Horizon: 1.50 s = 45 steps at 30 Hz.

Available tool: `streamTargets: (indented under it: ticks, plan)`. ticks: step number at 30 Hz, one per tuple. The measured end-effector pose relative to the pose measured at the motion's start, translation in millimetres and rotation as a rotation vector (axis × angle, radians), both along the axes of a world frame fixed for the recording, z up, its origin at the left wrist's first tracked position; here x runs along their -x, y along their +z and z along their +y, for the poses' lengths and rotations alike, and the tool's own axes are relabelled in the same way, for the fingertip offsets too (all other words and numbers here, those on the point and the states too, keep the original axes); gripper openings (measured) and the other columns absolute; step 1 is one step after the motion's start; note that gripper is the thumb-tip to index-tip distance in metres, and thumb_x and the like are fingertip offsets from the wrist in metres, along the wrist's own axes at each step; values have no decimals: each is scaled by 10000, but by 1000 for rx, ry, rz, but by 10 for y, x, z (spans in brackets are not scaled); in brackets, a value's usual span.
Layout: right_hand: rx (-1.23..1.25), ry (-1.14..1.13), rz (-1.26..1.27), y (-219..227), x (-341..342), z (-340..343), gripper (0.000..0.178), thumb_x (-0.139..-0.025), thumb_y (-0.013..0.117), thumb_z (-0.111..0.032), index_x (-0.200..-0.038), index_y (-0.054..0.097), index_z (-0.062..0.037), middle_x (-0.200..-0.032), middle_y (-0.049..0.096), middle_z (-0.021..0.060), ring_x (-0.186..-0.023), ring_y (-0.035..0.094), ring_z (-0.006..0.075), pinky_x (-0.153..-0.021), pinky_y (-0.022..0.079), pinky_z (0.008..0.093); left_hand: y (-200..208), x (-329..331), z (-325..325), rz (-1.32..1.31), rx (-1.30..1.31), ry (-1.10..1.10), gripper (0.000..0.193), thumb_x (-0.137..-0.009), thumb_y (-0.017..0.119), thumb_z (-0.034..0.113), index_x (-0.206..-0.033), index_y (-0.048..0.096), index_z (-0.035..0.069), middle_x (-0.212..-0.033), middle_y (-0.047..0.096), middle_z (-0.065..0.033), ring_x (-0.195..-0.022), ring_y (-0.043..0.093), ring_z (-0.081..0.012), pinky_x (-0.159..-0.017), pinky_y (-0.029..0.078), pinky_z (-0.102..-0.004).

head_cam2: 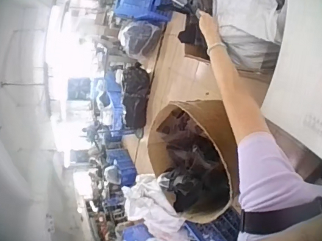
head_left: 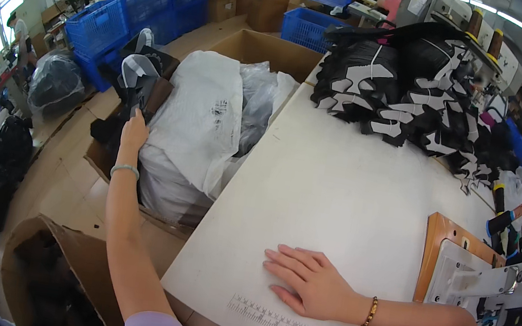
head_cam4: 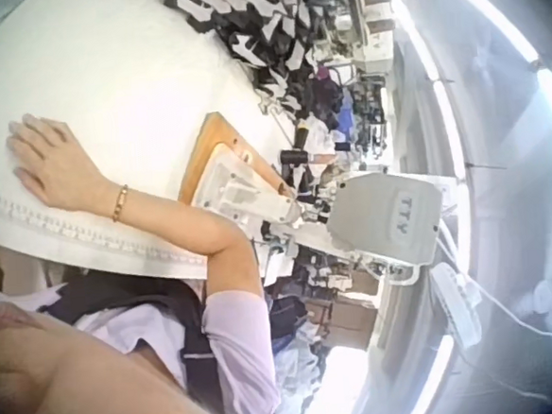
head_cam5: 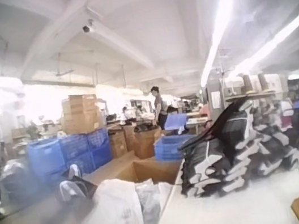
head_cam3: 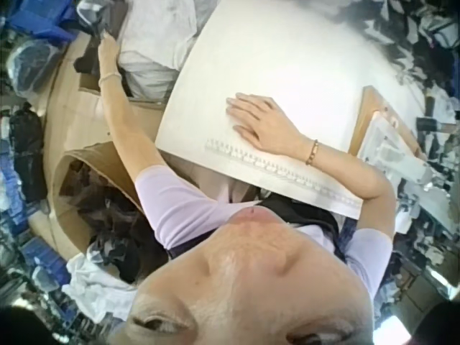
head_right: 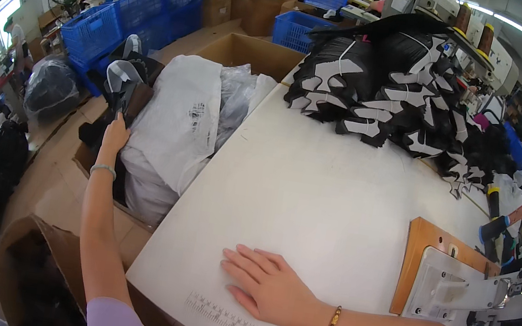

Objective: The person sews shoe components using a sewing machine, cuts threads with thread snips, and positions and stitches boot upper pieces together.

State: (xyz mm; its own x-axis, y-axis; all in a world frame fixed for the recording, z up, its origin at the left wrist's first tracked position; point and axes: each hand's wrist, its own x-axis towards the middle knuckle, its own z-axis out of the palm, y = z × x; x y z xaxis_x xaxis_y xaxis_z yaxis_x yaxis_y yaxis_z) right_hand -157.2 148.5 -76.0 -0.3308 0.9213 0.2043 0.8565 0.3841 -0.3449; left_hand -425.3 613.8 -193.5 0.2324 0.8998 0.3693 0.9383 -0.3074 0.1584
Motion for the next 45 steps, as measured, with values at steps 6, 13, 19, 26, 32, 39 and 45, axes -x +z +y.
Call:
streamTargets:
  ticks: [6,13,19,26,32,39,45]
  plan:
    - [-105,10,27,-58,-28,7,336,-857,550,-232,-1133,524,-43,-1242,507,96,-1176,457,225,-966,349,351,520,339,-1225,-190,-49,93,476,-812,566,218,-1208,449,-20,-924,613,-266,-873,593,-408,-761,468,-455]
    - [-176,-18,-5,-89,-95,-56,314,-863,537,-211,-1117,514,-29,-1225,513,111,-1162,467,243,-957,359,362,989,387,-2162,-490,-265,94,417,-823,567,264,-1103,530,-43,-983,605,-264,-913,588,-399,-773,458,-444]
    - [-181,34,67,-97,-3,-58,308,-866,524,-196,-1121,513,-24,-1230,512,102,-1166,463,239,-956,358,353,831,348,-1118,-10,130,43,416,-756,617,288,-985,556,-55,-944,607,-264,-931,578,-398,-804,469,-456]
    - [-180,16,53,-70,-44,-111,311,-875,505,-199,-1134,513,-26,-1241,507,101,-1178,454,226,-967,345,354,724,399,-1363,-322,199,85,456,-748,641,259,-1066,519,-44,-984,606,-259,-963,568,-407,-840,453,-439]
    - [-175,18,80,-107,-57,-95,315,-881,490,-206,-1137,511,-25,-1244,504,103,-1184,447,224,-975,340,356,701,237,-1432,-172,192,147,460,-750,637,265,-1064,515,-48,-988,604,-262,-959,574,-401,-837,454,-442]
    - [-193,13,61,-126,-59,-77,315,-874,518,-208,-1145,503,-49,-1260,493,75,-1205,427,211,-964,344,351,744,251,-1401,-184,173,128,467,-751,630,272,-1072,511,-46,-960,612,-261,-941,585,-388,-831,458,-437]
    - [-185,13,74,-123,-50,-82,313,-872,520,-204,-1141,505,-45,-1261,493,80,-1201,431,216,-964,344,357,699,259,-1408,-190,180,128,466,-750,630,273,-1069,512,-45,-955,614,-259,-928,587,-394,-823,461,-440]
